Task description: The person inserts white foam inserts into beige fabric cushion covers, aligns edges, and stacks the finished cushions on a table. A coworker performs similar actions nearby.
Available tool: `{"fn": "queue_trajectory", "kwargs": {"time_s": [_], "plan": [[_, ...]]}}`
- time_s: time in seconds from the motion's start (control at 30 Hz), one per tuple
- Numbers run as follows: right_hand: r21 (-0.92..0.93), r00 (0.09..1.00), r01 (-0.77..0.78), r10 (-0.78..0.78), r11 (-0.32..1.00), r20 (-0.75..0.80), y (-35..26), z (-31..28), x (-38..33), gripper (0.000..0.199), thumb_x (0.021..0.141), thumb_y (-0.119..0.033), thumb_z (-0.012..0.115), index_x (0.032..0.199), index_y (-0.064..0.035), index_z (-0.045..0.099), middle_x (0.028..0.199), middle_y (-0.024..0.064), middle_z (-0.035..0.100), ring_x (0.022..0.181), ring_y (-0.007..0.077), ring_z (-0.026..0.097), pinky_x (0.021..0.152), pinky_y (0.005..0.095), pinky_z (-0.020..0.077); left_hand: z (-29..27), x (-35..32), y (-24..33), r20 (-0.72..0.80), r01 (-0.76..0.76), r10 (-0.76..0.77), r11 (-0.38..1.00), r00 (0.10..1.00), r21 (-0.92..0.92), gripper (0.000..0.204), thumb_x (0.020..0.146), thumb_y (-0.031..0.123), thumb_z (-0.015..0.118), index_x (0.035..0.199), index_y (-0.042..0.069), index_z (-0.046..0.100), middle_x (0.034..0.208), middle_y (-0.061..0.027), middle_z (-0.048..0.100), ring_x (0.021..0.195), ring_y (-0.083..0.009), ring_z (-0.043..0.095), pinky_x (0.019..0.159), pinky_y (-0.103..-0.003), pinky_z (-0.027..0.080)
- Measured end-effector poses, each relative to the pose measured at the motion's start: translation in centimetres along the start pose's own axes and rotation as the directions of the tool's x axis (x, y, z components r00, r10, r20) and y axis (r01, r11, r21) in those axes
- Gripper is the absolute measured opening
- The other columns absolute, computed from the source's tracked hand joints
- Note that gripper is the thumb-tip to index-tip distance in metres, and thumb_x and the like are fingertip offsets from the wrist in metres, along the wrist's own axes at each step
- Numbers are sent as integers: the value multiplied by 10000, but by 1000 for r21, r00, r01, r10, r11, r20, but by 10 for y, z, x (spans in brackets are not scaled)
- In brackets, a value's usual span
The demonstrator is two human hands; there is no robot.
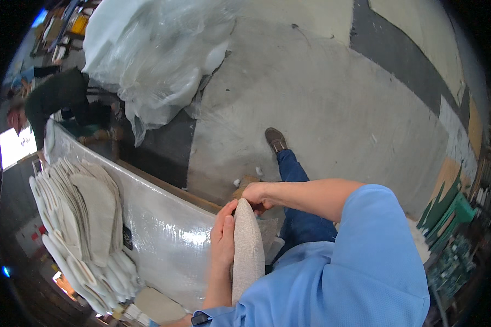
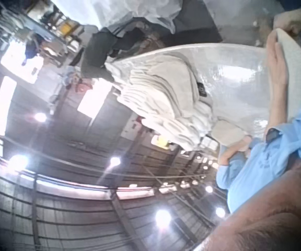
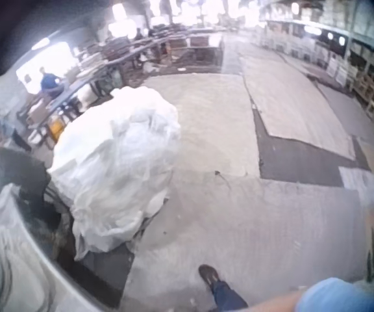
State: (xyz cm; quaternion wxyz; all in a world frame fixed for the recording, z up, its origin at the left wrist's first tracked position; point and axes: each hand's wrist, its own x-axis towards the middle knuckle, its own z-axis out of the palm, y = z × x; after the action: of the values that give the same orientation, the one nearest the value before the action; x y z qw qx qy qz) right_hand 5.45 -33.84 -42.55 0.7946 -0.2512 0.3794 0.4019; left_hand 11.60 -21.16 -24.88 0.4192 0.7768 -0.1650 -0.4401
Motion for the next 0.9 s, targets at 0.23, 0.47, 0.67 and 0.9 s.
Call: {"fn": "queue_trajectory", "kwargs": {"time_s": [0.23,0.47,0.67,0.9], "plan": [[96,992,97,-89,991,-84,3,13,-19,104,911,-67,714,808,-57,721,744,55,669,578,177,616,477,362,449,2,-11,-51,-46,82,-92,978,995,-193,466,1142,253,439,1417,-68,634,1433,-192,658,1359,-283,594,1187,-386,396],[-125,963,264,-268,956,-17,1,4,-32,161,968,-99,659,824,-46,712,743,42,637,684,166,621,576,358,509,-6,-9,-67,-43,53,-69,955,997,-293,447,1136,242,445,1364,-70,670,1380,-182,690,1282,-267,639,1125,-379,456],[297,519,840,-830,453,-203,-16,39,-125,444,1156,-379,435,1061,-42,708,845,36,715,916,140,677,939,291,519,-9,-11,-79,-98,18,-45,965,994,-260,417,1124,204,450,1350,-66,673,1345,-173,700,1213,-252,664,1077,-359,485],[23,473,880,-868,475,-148,10,65,-98,515,1150,-426,419,1052,6,683,792,82,731,811,184,719,826,327,572,-1,-3,-88,-228,-127,51,934,972,-335,476,1101,57,410,1572,-14,423,1505,-183,551,1297,-251,611,1069,-352,515]]}}
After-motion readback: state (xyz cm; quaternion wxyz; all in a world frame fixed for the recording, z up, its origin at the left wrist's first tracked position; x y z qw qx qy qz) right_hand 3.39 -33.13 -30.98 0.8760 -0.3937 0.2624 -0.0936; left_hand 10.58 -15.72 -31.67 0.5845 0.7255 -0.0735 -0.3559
